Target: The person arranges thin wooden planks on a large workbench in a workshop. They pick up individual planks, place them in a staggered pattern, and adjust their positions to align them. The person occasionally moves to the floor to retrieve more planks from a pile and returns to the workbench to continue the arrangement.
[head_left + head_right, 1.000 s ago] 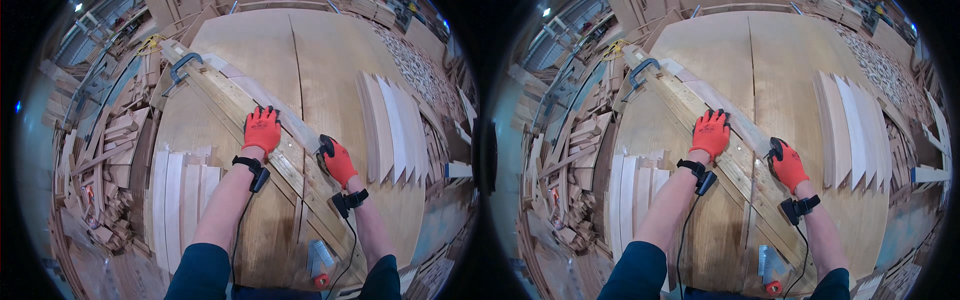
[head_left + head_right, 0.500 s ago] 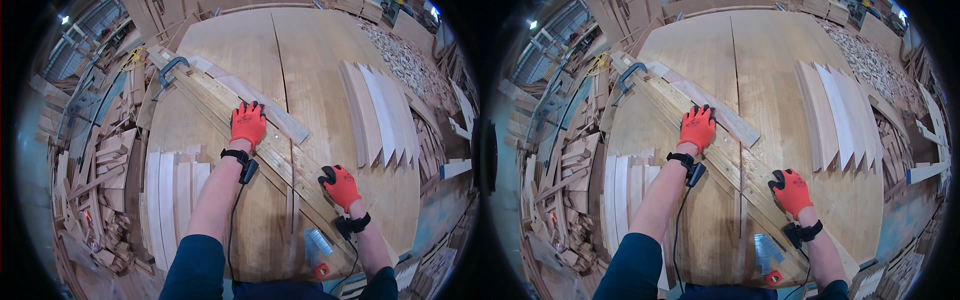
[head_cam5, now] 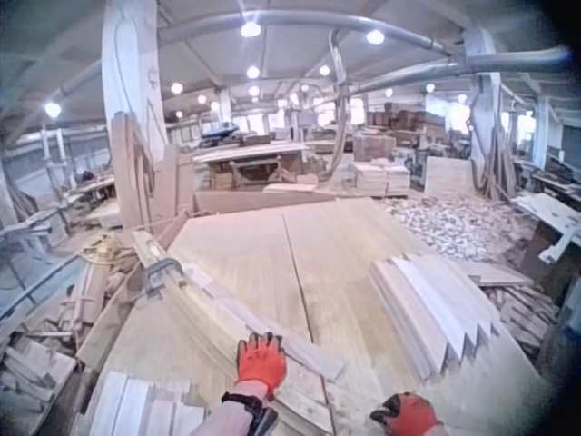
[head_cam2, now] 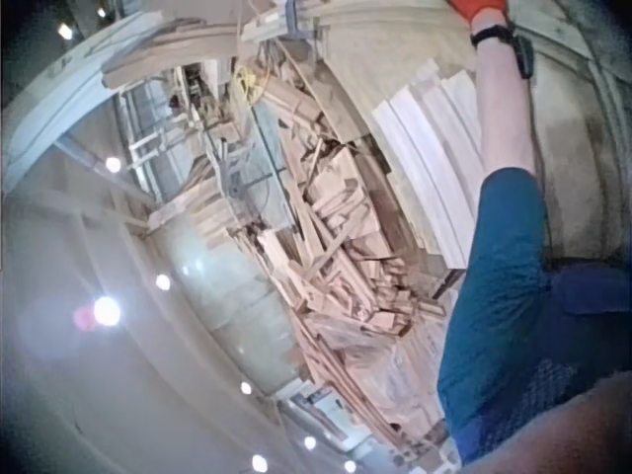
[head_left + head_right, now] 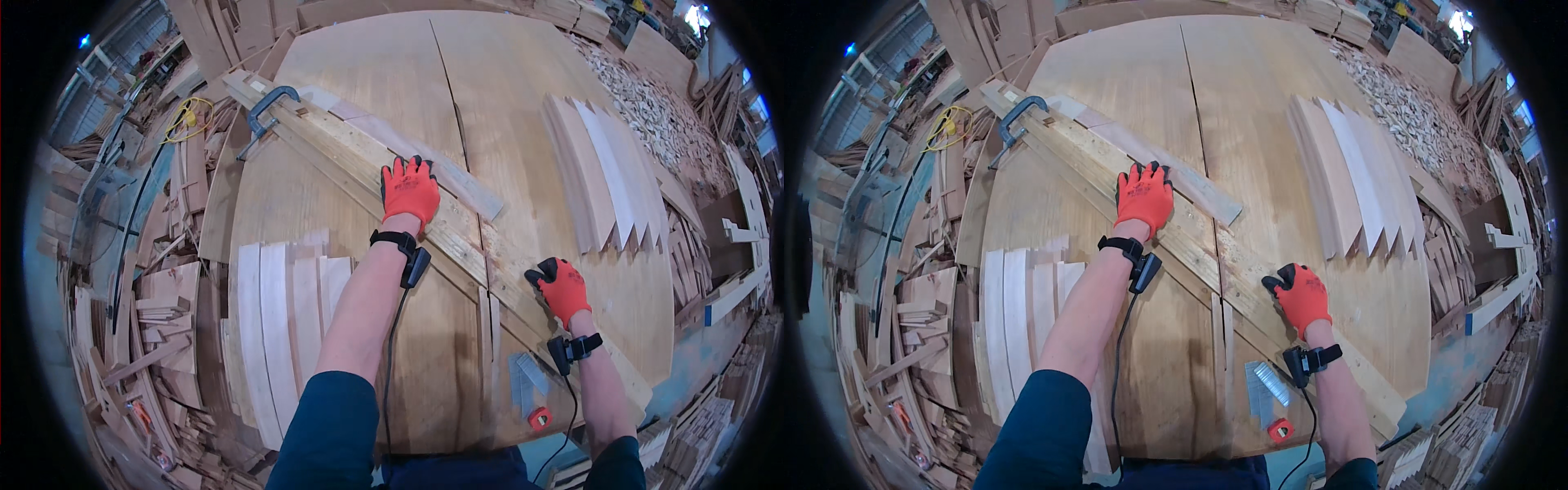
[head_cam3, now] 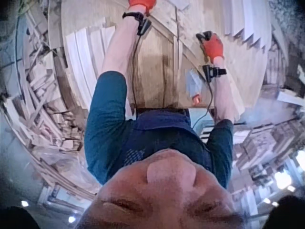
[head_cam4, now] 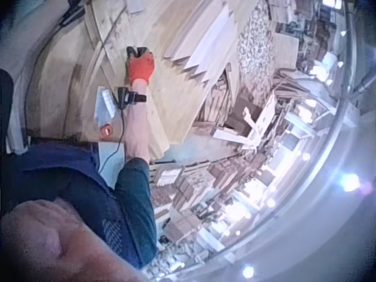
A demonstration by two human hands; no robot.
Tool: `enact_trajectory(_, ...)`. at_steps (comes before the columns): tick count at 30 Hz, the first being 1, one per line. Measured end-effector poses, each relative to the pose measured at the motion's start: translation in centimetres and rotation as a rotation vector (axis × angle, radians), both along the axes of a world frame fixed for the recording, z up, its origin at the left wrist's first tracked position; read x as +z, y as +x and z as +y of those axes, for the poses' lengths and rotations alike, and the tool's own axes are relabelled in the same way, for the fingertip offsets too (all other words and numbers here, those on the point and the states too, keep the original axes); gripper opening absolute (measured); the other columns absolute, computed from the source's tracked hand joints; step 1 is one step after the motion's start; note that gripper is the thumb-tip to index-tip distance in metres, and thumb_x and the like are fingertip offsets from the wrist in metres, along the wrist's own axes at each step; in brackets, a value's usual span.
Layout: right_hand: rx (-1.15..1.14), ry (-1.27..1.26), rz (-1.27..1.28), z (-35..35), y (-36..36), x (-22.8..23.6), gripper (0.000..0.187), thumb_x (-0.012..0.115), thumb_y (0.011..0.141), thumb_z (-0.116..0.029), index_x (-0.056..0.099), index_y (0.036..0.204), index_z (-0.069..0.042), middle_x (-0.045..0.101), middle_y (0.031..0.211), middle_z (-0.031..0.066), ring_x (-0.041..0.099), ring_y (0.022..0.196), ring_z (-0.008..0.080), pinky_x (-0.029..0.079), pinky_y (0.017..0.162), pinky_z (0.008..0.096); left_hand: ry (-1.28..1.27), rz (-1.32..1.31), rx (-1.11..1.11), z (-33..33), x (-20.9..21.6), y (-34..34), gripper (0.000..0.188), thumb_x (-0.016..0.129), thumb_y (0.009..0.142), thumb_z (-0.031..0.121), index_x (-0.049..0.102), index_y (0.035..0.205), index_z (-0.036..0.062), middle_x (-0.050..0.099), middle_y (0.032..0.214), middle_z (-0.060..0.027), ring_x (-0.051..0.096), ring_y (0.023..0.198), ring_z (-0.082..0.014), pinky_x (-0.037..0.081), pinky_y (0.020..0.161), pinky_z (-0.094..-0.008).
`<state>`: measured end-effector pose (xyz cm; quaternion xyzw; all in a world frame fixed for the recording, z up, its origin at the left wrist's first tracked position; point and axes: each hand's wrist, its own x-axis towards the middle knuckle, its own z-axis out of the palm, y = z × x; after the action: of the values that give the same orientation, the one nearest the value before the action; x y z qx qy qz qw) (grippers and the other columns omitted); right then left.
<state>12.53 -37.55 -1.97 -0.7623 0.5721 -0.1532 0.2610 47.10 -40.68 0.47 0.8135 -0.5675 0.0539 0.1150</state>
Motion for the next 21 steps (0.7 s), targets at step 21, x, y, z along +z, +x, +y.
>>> enact_trajectory(21, -0.027, -0.185, 0.036, -0.8, -0.1, -2.9, 0.031, 0.077, 0.082, -0.028, 0.067, 0.100, -0.005, 0.068, 0.100, 0.0148, 0.065, 0.096, 0.0324, 0.051, 0.085, 0.0416, -0.053, -0.009, -0.005, -0.6, -0.7, 0.2, 0.050, 0.042, 0.101, 0.035, 0.049, 0.144, 0.0130, 0.039, 0.158, -0.0102, 0.028, 0.148, -0.0367, 0.015, 0.121, -0.0547)
